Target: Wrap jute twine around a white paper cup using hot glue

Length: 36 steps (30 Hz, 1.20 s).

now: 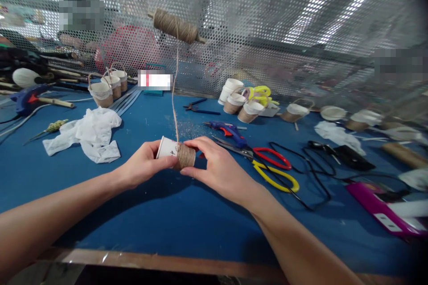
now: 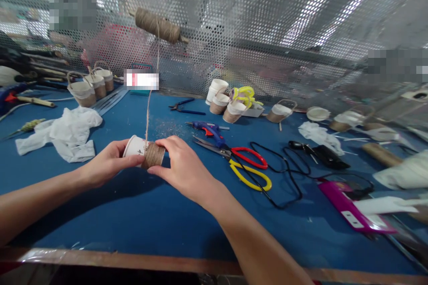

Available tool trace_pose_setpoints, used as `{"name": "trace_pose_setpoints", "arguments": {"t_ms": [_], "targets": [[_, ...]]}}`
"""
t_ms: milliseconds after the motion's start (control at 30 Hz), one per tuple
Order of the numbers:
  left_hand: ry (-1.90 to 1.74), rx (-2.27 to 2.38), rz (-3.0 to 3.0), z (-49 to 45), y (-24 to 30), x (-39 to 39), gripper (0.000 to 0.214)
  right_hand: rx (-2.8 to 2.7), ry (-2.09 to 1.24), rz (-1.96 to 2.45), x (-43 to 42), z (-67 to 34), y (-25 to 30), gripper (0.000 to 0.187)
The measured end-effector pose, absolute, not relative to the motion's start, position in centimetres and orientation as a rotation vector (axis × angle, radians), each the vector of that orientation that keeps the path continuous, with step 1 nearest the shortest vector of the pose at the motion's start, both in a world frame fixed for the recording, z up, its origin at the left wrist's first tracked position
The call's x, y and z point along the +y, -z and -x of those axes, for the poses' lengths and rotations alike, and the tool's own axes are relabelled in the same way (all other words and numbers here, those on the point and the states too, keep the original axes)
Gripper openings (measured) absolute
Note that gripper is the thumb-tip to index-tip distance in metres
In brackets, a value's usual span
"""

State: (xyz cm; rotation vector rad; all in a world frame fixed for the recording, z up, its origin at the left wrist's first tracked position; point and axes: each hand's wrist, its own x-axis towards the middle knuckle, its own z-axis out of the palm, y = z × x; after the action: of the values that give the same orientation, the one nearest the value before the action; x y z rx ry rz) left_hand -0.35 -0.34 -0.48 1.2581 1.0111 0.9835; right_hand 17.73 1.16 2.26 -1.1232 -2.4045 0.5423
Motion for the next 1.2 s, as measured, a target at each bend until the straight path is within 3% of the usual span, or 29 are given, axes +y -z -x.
{"name": "trace_pose_setpoints", "arguments": {"t_ms": [167,333,400,533,833,933,1067,1200], "targets": [[-0.973,0.994,-1.270,0.3,0.3,-0.4,0.032,-2.247,-0.589,1.304,3.2,-19.2,-3.7,0.034],[-0.941,1.001,-1.357,0.5,0.1,-0.6,0.034,-1.996,-0.200,1.964,8.6,-23.4,-4.5,0.022],[-0.941,0.996,-1.377,0.5,0.1,-0.6,0.035,-1.997,-0.251,2.125,10.6,-24.9,-3.7,0.018],[-0.960,0.997,-1.411,0.6,0.3,-0.5,0.034,-1.964,-0.431,2.287,12.8,-26.0,-1.3,0.029],[-0.953,0.966,-1.410,0.6,0.6,-0.4,0.034,-1.718,-0.680,1.905,9.7,-24.9,-2.6,0.026],[-0.942,0.961,-1.395,0.6,0.4,-0.4,0.034,-1.713,-0.868,1.700,6.7,-24.4,-4.3,0.015],[-0.930,0.991,-1.406,0.7,0.4,-0.3,0.033,-1.754,-1.127,1.387,3.1,-23.7,-5.1,0.019],[-0.928,1.031,-1.444,0.8,0.6,0.0,0.032,-1.881,-1.148,1.337,1.1,-22.9,-4.6,0.023]]}}
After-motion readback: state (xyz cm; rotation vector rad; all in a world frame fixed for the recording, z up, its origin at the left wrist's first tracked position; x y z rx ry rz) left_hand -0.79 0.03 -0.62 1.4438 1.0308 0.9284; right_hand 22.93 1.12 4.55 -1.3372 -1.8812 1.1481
